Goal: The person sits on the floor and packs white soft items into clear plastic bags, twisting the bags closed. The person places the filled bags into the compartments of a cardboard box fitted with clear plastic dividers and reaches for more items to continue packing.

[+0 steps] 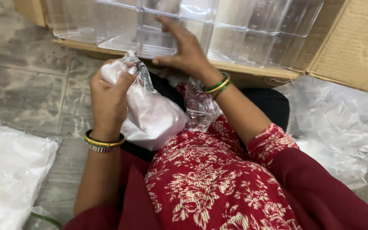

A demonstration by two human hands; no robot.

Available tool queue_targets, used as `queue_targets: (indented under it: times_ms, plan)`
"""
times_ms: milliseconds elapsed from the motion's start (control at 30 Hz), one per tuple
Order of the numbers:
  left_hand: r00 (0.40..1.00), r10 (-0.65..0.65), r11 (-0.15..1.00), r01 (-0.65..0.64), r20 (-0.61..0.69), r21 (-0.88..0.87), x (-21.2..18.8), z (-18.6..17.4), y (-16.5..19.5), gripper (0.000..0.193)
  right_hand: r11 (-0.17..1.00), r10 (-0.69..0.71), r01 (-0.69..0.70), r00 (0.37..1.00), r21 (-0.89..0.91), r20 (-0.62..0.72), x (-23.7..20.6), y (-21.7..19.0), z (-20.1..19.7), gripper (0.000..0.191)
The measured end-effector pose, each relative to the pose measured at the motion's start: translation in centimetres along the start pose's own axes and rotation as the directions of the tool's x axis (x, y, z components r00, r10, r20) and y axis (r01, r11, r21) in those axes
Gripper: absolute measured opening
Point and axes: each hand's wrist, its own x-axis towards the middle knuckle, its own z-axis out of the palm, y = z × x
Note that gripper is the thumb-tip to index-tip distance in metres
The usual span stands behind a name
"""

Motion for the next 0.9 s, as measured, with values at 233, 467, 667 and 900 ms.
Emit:
queue_targets:
  times_ms: [233,467,667,900]
  plan:
    - [0.999,-0.038,0.990,0.034,-0.022,-0.136,1.0,0.9,-0.1,0.012,0.736,0.621,-0.506,0.769,0.450,-0.150,-3.1,4.8,-10.3,0.040]
    - [0.967,-0.116,0.931,0.185,0.226,-0.314,2.9,7.4,-2.0,0.013,0.855,-0.126,-0.116,0.900,-0.506,-0.418,-7.7,3.7,-13.8,0.036]
    - [0.926,-0.150,0.944,0.238,0.348,-0.228,2.4,10.4,-3.7,0.016,0.639,0.417,-0.237,0.906,0.732,-0.070,-9.9,-4.1,-7.8,0.028]
    - [0.987,-0.016,0.972,0.053,0.161,-0.231,3.4,7.3,-4.0,0.020,0.684,0.504,-0.141,0.800,0.716,-0.324,-11.1,-5.9,-9.3,0.009]
